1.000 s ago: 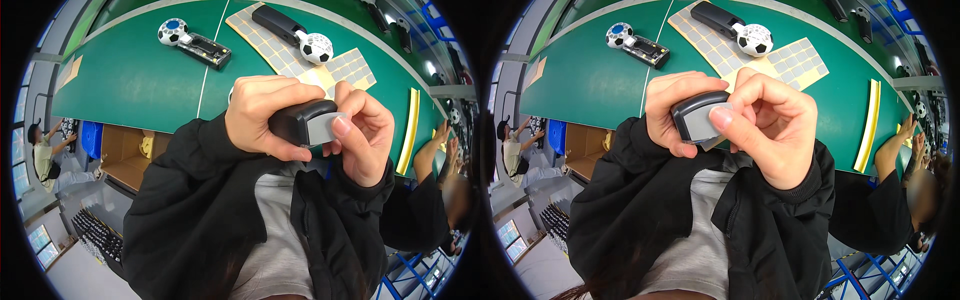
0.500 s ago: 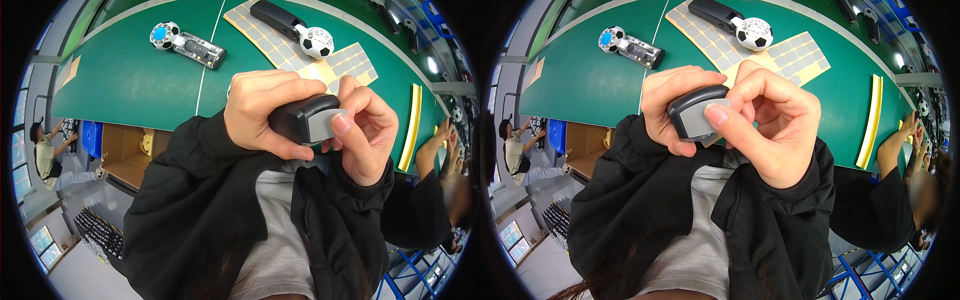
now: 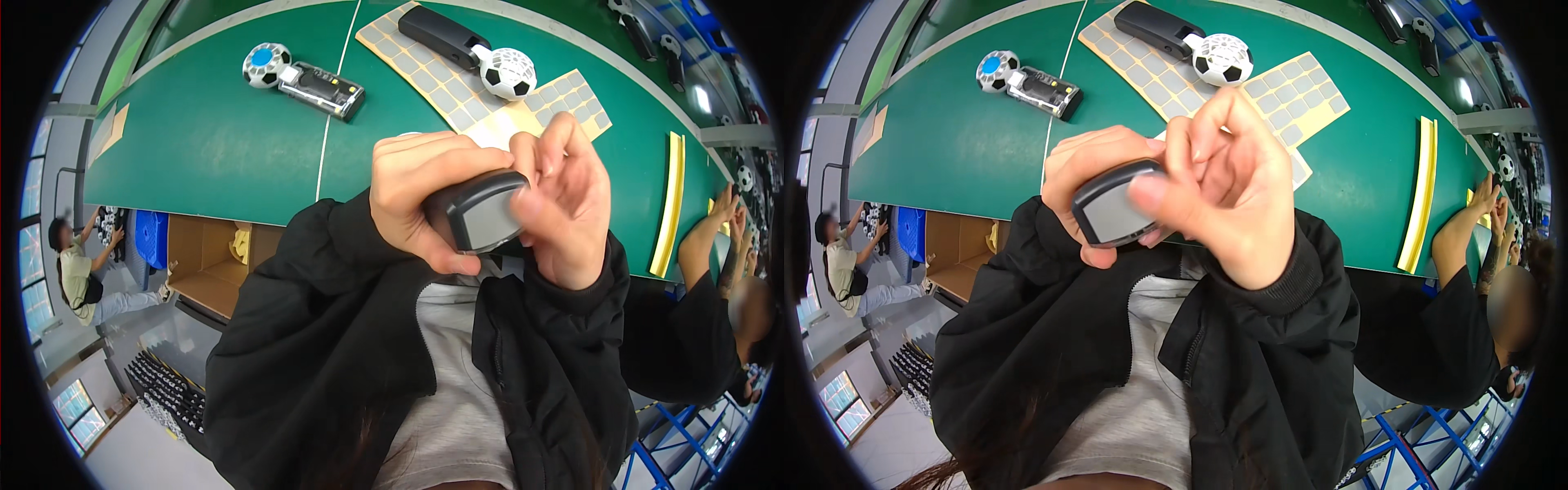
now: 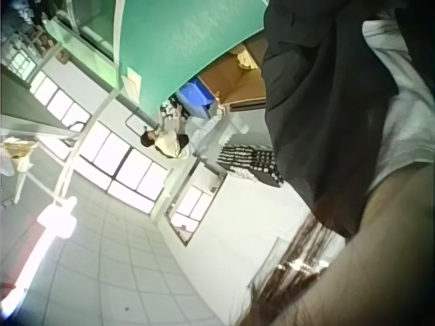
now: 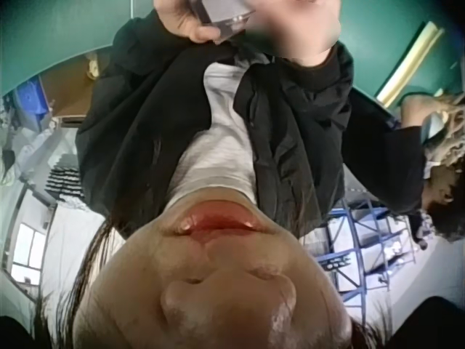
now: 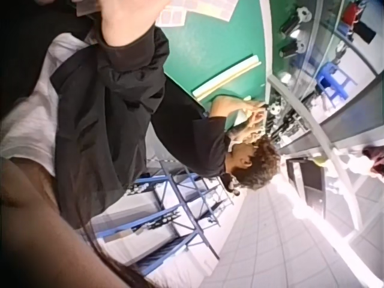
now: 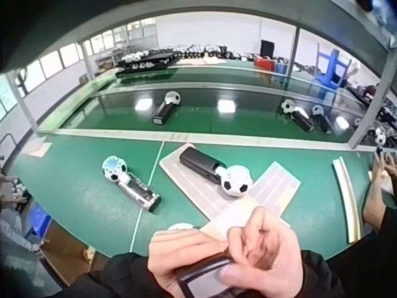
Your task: Peeling labels from a sheet and applying them to the base of handheld soccer ball toys.
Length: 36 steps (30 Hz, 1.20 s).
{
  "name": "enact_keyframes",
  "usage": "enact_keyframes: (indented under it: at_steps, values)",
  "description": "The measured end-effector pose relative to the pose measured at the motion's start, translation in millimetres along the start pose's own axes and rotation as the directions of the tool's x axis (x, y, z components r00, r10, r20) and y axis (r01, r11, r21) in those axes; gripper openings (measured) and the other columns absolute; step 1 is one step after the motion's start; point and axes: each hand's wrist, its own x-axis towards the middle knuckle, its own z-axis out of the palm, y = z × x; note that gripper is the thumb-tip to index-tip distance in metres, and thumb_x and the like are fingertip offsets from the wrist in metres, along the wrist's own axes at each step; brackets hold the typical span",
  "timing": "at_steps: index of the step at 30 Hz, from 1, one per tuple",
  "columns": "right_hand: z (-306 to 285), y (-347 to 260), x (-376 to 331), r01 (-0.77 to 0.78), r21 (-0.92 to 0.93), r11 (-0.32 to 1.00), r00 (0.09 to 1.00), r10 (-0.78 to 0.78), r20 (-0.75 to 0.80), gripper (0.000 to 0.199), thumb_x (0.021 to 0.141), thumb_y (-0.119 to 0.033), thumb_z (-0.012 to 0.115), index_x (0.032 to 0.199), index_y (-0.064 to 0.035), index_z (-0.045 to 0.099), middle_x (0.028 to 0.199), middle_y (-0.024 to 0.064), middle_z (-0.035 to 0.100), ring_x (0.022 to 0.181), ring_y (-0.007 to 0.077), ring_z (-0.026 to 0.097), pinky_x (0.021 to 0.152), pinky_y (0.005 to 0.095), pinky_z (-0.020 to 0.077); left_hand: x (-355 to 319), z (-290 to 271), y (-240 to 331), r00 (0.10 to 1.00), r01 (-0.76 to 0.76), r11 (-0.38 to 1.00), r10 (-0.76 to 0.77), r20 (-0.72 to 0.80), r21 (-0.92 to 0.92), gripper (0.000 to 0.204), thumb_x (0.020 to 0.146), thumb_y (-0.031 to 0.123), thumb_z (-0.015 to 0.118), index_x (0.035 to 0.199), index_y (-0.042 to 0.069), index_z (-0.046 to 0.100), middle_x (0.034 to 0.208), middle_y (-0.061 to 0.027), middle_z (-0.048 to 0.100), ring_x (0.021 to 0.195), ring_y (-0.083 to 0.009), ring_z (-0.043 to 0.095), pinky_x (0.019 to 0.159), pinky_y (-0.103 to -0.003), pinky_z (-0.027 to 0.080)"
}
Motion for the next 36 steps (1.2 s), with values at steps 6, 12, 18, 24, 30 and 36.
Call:
enact_keyframes:
  at_steps: [6,12,18,24,30,36]
  values:
    - [-14,1,8,-0.004,0.017,1.000,0.995,0.003,0.098,0.034,0.064,0.001,0.069,0.091,-0.0009,0.049,0.075,0.0058,0.050,0.058,0.0099,0.044,0.052,0.0194,0.0383,-15,11,-7,0.965,0.187,0.940,-0.231,-0.128,-0.284,0.070,0.054,0.051,0.075,0.091,-0.004,0.053,0.073,-0.0068,0.059,0.053,-0.0179,0.052,0.051,-0.025,0.043]
    - [-10,-12,31,0.461,-0.749,0.476,0.883,-0.165,0.439,0.045,0.054,-0.010,0.078,0.092,-0.0007,0.058,0.090,0.0100,0.053,0.070,0.0156,0.049,0.064,0.0241,0.0398,-9,15,-13,0.936,0.223,0.920,-0.295,-0.194,-0.322,0.078,0.057,0.054,0.072,0.101,-0.005,0.047,0.088,-0.0099,0.059,0.064,-0.0207,0.057,0.059,-0.027,0.046]
    - [-66,-89,77,0.325,-0.811,0.487,0.845,-0.535,0.018,0.027,0.080,-0.019,0.055,0.097,0.0021,0.054,0.084,0.0048,0.056,0.063,0.0086,0.047,0.058,0.0161,0.0368,27,-56,-15,0.954,0.243,0.842,-0.296,0.038,0.481,0.068,0.061,0.029,0.072,0.117,0.002,0.045,0.112,-0.0115,0.052,0.103,-0.0255,0.048,0.087,-0.035,0.038]
    - [-192,-60,217,0.214,-0.939,-0.270,0.473,-0.812,0.342,0.030,0.074,-0.013,0.066,0.101,-0.0065,0.054,0.090,0.0065,0.057,0.083,0.0171,0.055,0.070,0.0251,0.0426,-14,-132,-32,0.825,-0.075,0.320,-0.512,0.239,0.945,0.064,0.056,0.029,0.072,0.114,0.012,0.050,0.113,-0.0066,0.047,0.104,-0.0258,0.045,0.091,-0.037,0.033]
    - [-312,-24,258,0.190,-0.930,-0.314,0.560,-0.744,0.365,0.021,0.071,-0.016,0.065,0.091,-0.0078,0.060,0.091,0.0031,0.059,0.080,0.0226,0.056,0.069,0.0285,0.0441,-22,-142,-75,0.833,-0.144,0.376,-0.453,0.317,0.915,0.056,0.059,0.030,0.069,0.110,0.013,0.052,0.110,-0.0068,0.045,0.099,-0.0251,0.045,0.087,-0.035,0.035]
    - [-248,-41,155,0.266,-0.953,0.145,0.861,-0.481,0.167,0.013,0.071,-0.012,0.061,0.080,-0.0041,0.065,0.071,0.0038,0.063,0.066,0.0163,0.056,0.064,0.0256,0.0438,-30,-139,-77,0.877,0.094,0.468,-0.456,0.150,0.879,0.048,0.071,0.036,0.062,0.107,0.006,0.053,0.094,-0.0089,0.050,0.077,-0.0234,0.052,0.068,-0.031,0.042]
